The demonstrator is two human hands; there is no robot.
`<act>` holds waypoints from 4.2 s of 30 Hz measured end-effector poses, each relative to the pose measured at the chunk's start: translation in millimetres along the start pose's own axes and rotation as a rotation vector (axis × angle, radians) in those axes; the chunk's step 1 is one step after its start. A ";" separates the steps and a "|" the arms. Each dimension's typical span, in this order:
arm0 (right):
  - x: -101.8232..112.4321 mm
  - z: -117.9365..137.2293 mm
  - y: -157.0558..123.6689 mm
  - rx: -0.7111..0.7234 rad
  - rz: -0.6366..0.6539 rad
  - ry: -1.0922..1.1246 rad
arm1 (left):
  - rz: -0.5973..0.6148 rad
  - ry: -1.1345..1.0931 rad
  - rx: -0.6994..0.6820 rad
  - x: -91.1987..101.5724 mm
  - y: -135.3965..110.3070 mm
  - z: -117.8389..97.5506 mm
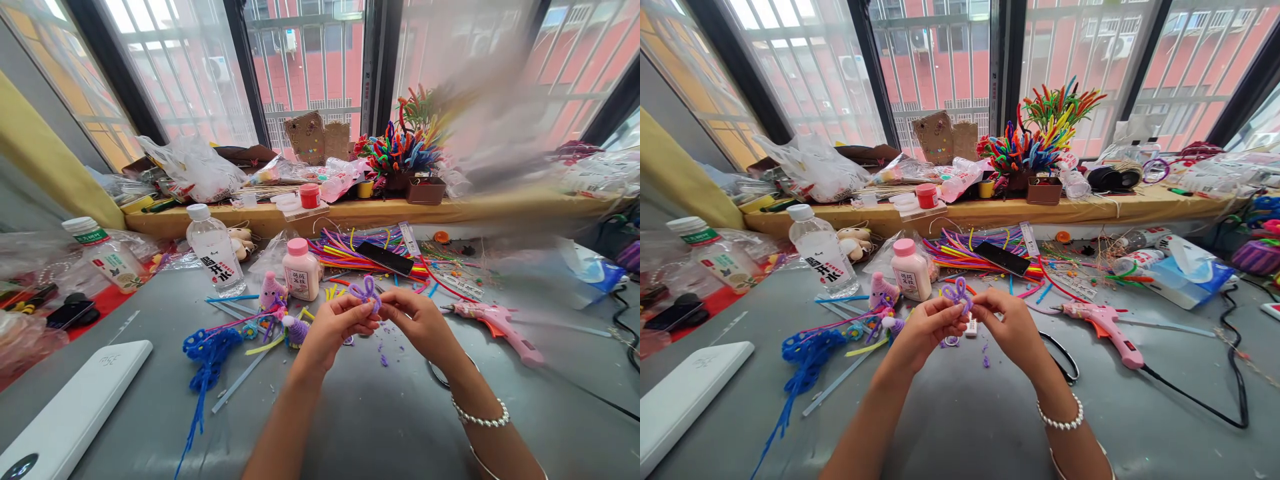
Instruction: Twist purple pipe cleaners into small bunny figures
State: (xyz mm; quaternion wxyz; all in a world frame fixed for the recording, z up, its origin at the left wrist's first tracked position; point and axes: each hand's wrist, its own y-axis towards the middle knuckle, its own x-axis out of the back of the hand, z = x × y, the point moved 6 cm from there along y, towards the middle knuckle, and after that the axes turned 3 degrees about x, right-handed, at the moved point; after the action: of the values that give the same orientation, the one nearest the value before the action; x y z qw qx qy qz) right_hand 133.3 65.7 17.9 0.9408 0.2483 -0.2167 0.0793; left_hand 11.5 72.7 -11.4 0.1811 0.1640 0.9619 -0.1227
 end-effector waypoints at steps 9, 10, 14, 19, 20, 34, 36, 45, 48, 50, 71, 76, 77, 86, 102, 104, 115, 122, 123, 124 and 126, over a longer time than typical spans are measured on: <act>1.8 0.9 -1.1 -0.053 -0.048 0.083 | -0.087 0.022 -0.156 3.9 1.1 -9.0; 1.5 0.8 -1.3 -0.055 -0.071 0.115 | -0.088 -0.033 -0.130 4.0 1.6 -7.3; 0.4 3.9 -1.6 -0.035 -0.116 0.134 | -0.068 -0.149 -0.033 3.0 2.5 -1.3; 0.9 7.1 -2.0 -0.070 -0.089 0.081 | -0.035 -0.086 -0.042 4.5 2.4 -1.2; 0.2 7.2 -2.0 -0.077 -0.070 0.070 | -0.033 -0.066 -0.042 4.9 2.4 -1.1; -6.9 -4.3 -2.9 -0.221 0.028 0.020 | -0.096 -0.028 -0.107 3.7 2.8 -1.1; -7.9 -4.5 -3.1 -0.227 0.033 0.028 | -0.113 -0.006 -0.111 4.0 2.6 -1.3; -8.5 -1.8 -2.1 -0.148 0.073 -0.069 | -0.233 0.122 -0.221 7.2 2.2 -6.2; -7.9 0.3 -1.9 -0.123 0.080 -0.095 | -0.238 0.130 -0.230 6.5 2.2 -6.5; -7.5 2.2 -2.0 -0.115 0.082 -0.108 | -0.242 0.142 -0.241 6.6 2.2 -7.1; 6.1 2.5 -3.0 -0.071 -0.155 0.089 | -0.241 0.185 -0.111 11.2 2.5 -4.1; 1.2 -5.8 -3.3 -0.126 -0.214 0.219 | -0.232 0.165 -0.125 9.5 3.5 -2.9; 1.4 -6.8 -3.7 -0.127 -0.244 0.235 | -0.241 0.155 -0.128 9.7 3.8 -2.5; 4.5 3.2 -5.6 -0.024 -0.315 0.058 | -0.306 0.044 -0.189 9.2 3.5 0.8; 0.8 15.1 -13.6 0.148 -0.486 -0.243 | -0.329 -0.047 -0.310 4.0 -0.4 1.1; -0.2 18.9 -13.0 0.195 -0.471 -0.295 | -0.347 -0.025 -0.344 3.6 -1.9 -0.6; -10.2 22.3 -12.1 0.275 -0.411 -0.563 | -0.430 0.160 -0.457 1.2 -7.8 -3.3; -6.4 15.6 -10.5 0.155 -0.411 -0.234 | -0.371 0.061 -0.420 2.1 -4.3 -3.4; -5.5 13.2 -10.3 0.116 -0.417 -0.159 | -0.371 0.035 -0.413 2.9 -3.8 -3.4; -5.2 11.3 -10.1 0.083 -0.417 -0.097 | -0.375 0.015 -0.405 3.7 -3.3 -3.2; -4.9 10.0 -9.9 0.055 -0.409 -0.036 | -0.382 -0.004 -0.392 4.5 -2.6 -2.6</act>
State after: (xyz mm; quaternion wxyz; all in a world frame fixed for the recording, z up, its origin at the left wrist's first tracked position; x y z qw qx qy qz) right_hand 127.8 51.9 19.2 0.9261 0.3143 -0.1761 -0.1117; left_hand 5.8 72.3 -10.4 0.1851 -0.0591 0.9804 0.0337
